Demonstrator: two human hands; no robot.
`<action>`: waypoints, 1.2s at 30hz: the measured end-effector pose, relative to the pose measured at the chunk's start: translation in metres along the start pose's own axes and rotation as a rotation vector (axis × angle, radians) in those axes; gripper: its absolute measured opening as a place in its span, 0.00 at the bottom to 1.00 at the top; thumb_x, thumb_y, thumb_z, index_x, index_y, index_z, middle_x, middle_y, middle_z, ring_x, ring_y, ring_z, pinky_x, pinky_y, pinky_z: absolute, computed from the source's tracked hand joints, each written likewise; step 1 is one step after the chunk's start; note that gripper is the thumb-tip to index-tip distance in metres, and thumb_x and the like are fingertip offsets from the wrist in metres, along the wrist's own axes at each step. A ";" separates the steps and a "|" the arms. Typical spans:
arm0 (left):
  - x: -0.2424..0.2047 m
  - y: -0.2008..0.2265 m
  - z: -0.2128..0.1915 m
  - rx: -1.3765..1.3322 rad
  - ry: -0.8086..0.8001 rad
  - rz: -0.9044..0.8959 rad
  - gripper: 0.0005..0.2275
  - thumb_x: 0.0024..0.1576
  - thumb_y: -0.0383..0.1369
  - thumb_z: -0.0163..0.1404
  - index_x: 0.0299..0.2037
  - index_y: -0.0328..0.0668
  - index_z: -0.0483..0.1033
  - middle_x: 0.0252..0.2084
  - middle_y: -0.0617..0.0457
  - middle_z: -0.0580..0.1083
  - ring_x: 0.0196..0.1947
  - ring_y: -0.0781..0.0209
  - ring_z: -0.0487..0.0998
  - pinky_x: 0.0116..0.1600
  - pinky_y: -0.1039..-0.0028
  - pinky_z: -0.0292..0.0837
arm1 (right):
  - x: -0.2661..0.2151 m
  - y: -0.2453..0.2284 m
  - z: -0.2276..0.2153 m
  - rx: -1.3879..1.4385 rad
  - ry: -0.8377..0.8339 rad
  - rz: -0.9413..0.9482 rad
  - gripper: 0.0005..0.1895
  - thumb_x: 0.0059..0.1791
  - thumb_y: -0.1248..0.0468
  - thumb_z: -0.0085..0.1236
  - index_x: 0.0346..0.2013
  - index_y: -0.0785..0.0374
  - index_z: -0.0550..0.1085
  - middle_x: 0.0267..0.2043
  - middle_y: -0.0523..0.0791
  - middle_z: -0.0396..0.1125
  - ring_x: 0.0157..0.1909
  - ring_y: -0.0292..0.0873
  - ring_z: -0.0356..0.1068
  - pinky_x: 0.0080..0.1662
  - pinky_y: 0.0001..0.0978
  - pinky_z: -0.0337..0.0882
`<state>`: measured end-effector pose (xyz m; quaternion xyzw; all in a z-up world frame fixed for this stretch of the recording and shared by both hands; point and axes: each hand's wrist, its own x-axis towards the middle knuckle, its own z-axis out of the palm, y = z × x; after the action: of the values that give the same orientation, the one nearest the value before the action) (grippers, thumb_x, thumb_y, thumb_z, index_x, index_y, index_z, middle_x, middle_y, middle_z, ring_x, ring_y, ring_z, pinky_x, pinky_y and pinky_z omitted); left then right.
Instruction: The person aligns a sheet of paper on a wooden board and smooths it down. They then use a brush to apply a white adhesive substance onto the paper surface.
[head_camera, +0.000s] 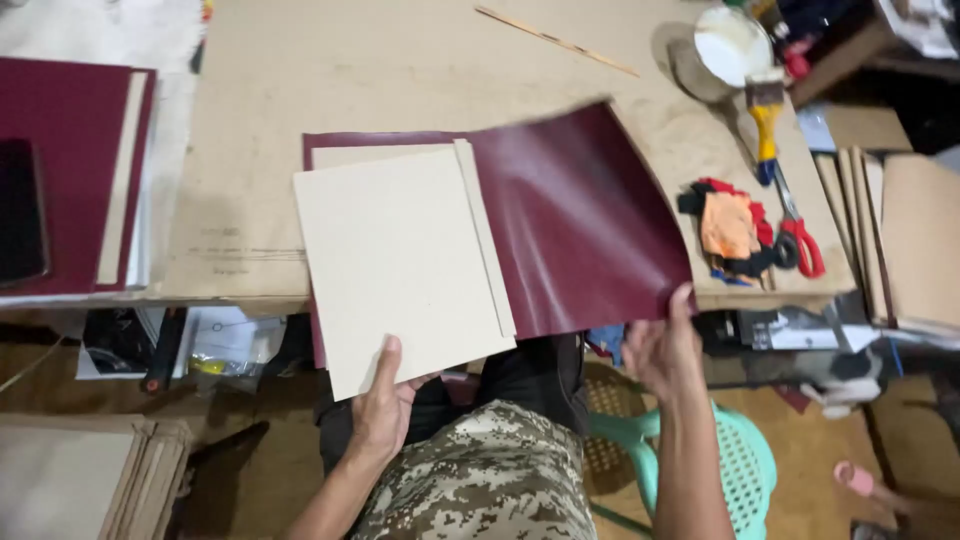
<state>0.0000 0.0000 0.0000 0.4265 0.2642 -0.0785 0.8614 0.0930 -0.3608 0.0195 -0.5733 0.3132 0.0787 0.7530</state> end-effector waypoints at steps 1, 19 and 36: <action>-0.002 0.005 0.006 -0.011 0.007 0.008 0.44 0.55 0.53 0.45 0.75 0.36 0.37 0.80 0.46 0.43 0.66 0.51 0.71 0.64 0.63 0.73 | -0.023 -0.001 0.008 -0.010 -0.011 -0.001 0.50 0.47 0.19 0.36 0.06 0.60 0.65 0.07 0.45 0.55 0.08 0.47 0.57 0.15 0.32 0.56; -0.008 -0.018 -0.022 0.007 0.165 0.096 0.28 0.53 0.29 0.56 0.66 0.40 0.71 0.62 0.51 0.75 0.57 0.56 0.75 0.56 0.63 0.74 | -0.085 -0.002 0.210 -0.239 -0.491 0.053 0.35 0.45 0.61 0.59 0.68 0.59 0.66 0.61 0.54 0.72 0.53 0.49 0.74 0.50 0.43 0.77; -0.026 0.185 0.017 0.996 0.549 1.636 0.26 0.55 0.06 0.34 0.67 0.16 0.59 0.68 0.27 0.62 0.71 0.36 0.65 0.79 0.57 0.58 | -0.029 -0.036 0.088 0.161 -0.109 -0.138 0.12 0.45 0.63 0.65 0.41 0.60 0.75 0.35 0.48 0.73 0.37 0.47 0.77 0.44 0.49 0.80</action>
<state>0.0512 0.0997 0.1506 0.7936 0.0158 0.5390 0.2819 0.1205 -0.2851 0.0778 -0.5261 0.2368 0.0322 0.8162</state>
